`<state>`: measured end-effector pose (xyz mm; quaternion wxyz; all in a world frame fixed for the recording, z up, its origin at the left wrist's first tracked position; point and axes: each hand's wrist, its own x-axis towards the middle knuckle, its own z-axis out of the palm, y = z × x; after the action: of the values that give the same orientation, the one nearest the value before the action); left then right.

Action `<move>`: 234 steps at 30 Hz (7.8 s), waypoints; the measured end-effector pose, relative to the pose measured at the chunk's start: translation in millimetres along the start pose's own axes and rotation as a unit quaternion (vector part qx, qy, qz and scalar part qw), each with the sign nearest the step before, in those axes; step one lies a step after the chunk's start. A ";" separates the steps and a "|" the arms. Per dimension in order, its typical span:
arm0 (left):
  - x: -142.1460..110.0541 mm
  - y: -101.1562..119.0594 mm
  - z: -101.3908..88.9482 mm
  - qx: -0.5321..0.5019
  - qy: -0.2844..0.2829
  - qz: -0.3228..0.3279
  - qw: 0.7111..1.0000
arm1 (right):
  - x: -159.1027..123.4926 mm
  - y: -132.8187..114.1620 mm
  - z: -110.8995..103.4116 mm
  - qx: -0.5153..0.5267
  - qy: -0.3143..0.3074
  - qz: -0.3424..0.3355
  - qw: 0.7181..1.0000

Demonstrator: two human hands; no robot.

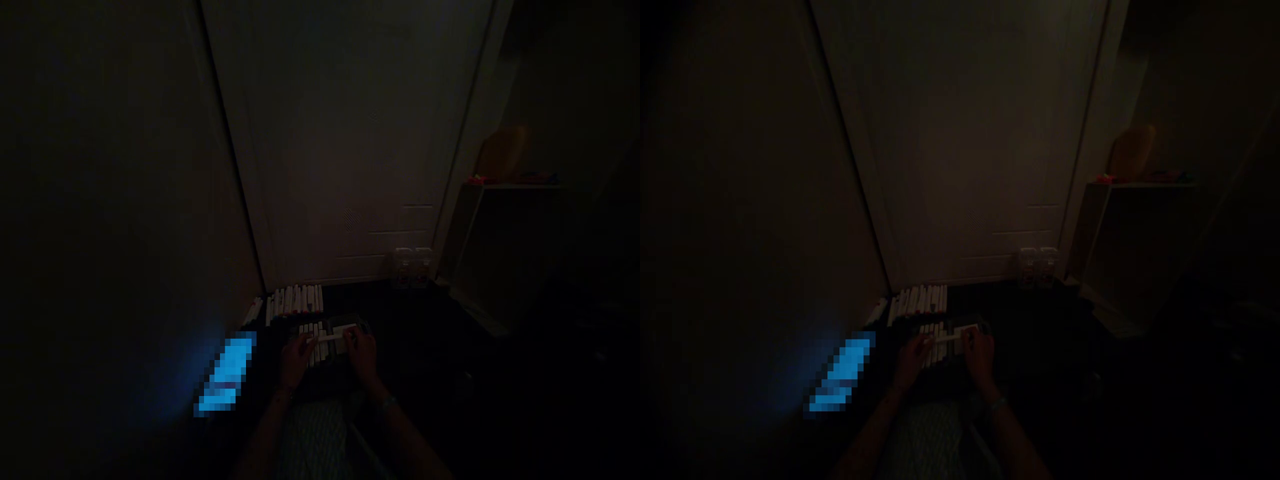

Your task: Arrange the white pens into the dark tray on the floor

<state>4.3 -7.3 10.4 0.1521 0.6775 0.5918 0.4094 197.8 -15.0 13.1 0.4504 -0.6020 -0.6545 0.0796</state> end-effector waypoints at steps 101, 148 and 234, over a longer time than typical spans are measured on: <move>-0.2 1.9 -0.3 0.024 -0.004 -0.007 1.000 | -0.3 -4.5 -0.8 0.022 0.022 0.009 0.999; -0.3 -1.8 0.8 0.044 0.001 -0.001 0.999 | -0.2 -1.7 0.4 0.002 0.013 -0.003 1.000; -0.2 -3.5 1.8 -0.042 0.013 -0.008 0.999 | -0.5 2.6 2.3 0.043 0.021 0.025 0.999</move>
<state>3.3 -6.1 6.7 0.1759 0.6606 0.5810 0.4418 198.0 -13.7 9.8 0.4879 -0.5994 -0.6256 0.1060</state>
